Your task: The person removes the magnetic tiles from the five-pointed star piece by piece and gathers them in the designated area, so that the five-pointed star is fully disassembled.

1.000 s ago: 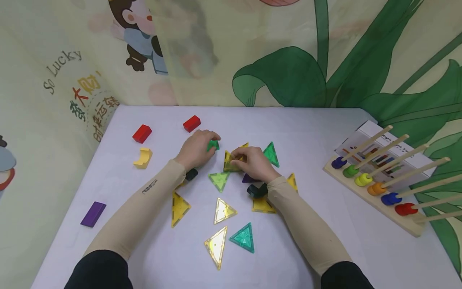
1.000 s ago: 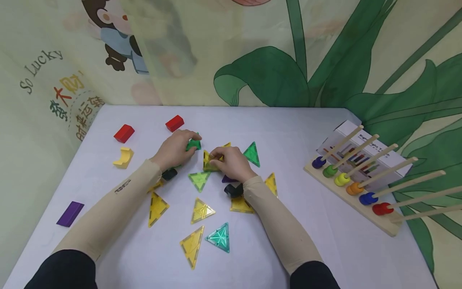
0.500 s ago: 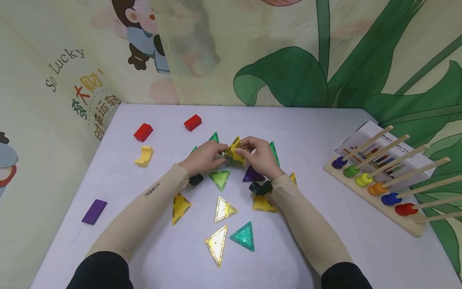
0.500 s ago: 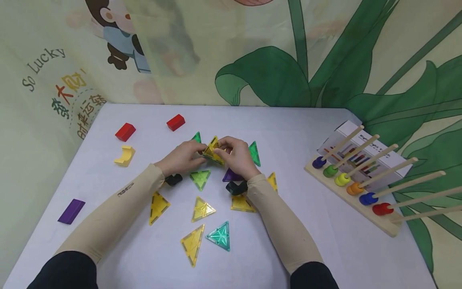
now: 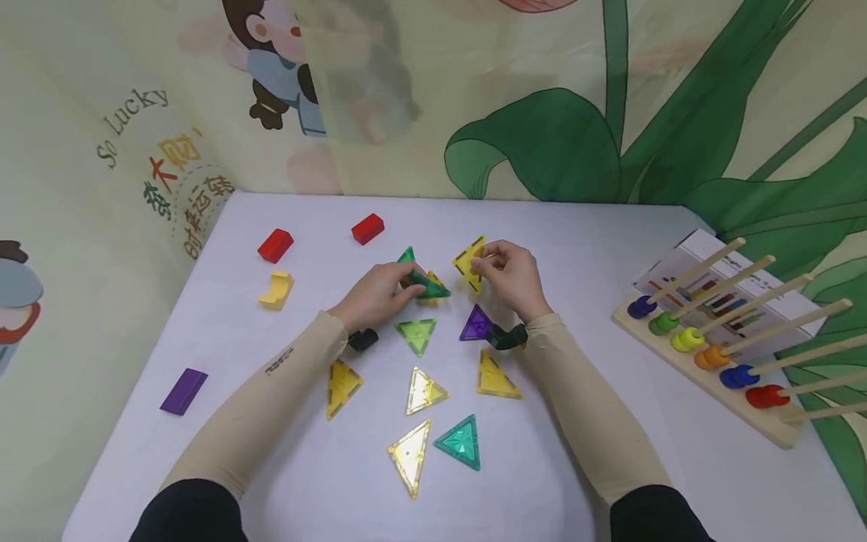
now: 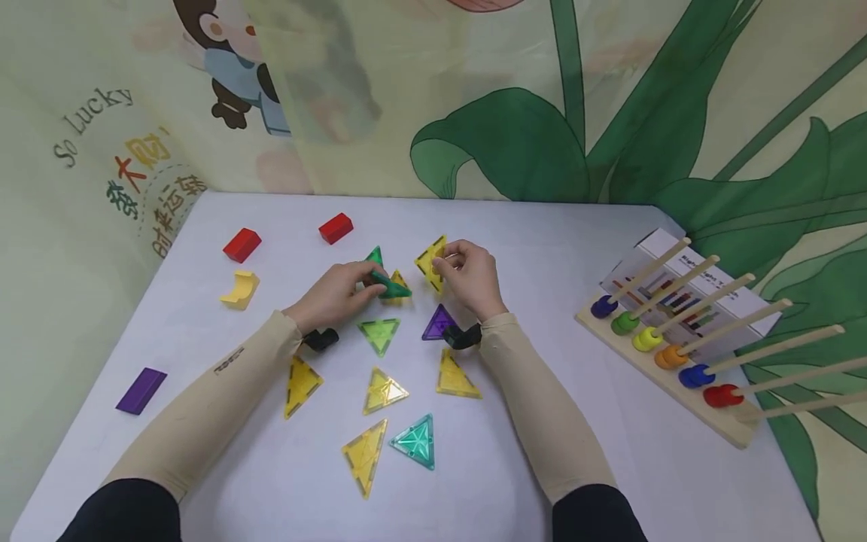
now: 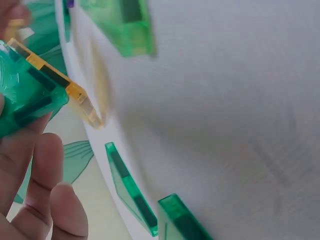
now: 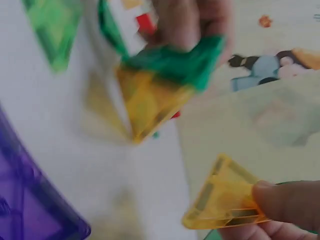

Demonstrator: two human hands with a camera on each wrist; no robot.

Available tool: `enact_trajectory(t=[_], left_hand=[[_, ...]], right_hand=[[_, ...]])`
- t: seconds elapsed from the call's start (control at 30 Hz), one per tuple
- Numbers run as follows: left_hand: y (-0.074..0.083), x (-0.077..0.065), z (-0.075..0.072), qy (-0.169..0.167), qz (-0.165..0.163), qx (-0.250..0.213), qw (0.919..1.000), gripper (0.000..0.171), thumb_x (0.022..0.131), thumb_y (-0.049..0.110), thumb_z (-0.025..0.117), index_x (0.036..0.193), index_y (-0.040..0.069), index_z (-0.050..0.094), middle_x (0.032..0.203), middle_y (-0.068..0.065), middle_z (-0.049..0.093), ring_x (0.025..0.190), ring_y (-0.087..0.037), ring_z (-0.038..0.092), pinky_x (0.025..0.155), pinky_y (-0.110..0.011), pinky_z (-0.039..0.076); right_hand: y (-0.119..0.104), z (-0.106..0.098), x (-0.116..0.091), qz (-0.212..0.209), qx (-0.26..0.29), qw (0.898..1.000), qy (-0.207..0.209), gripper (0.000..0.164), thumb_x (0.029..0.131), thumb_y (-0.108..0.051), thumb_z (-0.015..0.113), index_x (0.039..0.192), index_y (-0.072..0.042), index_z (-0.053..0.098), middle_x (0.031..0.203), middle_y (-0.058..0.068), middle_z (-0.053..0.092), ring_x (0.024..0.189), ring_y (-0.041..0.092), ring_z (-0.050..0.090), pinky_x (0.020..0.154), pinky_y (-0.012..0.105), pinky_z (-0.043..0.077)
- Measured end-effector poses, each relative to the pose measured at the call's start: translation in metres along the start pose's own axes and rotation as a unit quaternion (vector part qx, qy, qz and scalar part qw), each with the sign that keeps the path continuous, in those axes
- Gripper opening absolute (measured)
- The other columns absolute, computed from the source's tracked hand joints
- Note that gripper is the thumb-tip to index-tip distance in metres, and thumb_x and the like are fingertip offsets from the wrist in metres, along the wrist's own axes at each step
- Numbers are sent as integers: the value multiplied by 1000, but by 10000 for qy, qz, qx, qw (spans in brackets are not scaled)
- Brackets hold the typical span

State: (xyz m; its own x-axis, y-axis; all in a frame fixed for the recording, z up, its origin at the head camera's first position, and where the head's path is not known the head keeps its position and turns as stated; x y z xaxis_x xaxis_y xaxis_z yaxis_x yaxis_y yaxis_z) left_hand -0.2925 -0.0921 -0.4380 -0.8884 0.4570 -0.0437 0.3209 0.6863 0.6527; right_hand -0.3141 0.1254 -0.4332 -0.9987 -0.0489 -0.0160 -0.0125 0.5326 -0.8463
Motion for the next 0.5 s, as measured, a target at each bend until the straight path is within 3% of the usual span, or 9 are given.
enact_trajectory(t=[0.17,0.27,0.4,0.5], left_hand=[[0,-4,-6,262,95,-285,9992,18,102,24,67,118,14,67,102,-2,78,95,-19,68,90,-37,50],[-1,-6,-9,399,81,-441,9982,19,102,23,68,118,13,66,102,-4,79,96,-20,69,90,-39,52],[-2,-9,-13,576,-19,-696,9959,21,102,22,68,119,11,65,106,-7,79,102,-23,72,95,-43,56],[-3,-12,-18,686,-100,-914,9934,21,102,21,67,120,10,65,110,-9,79,109,-26,73,98,-46,57]], right_hand=[[18,9,25,571,-764,9942,-488,24,99,-26,70,111,-6,68,98,13,74,72,17,58,59,24,46],[26,14,37,825,-1021,9893,-634,27,100,-26,70,116,-4,68,105,14,74,76,18,60,61,24,48],[24,17,46,906,-1386,9844,-598,37,100,-28,69,129,-5,68,117,15,72,97,23,63,80,32,53],[13,19,47,663,-1687,9821,-505,43,98,-26,68,137,-8,66,127,14,69,114,29,63,96,43,53]])
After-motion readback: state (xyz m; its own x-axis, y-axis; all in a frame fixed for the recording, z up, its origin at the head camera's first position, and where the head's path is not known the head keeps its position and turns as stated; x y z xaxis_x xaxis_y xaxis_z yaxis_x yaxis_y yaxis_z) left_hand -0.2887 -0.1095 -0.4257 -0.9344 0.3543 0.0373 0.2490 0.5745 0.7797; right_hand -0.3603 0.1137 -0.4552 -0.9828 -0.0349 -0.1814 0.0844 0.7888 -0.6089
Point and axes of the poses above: each hand's wrist, its own x-axis towards the middle knuckle, its own z-axis out of the palm, y = z × x, the point moved 7 cm from there along x, towards the middle knuckle
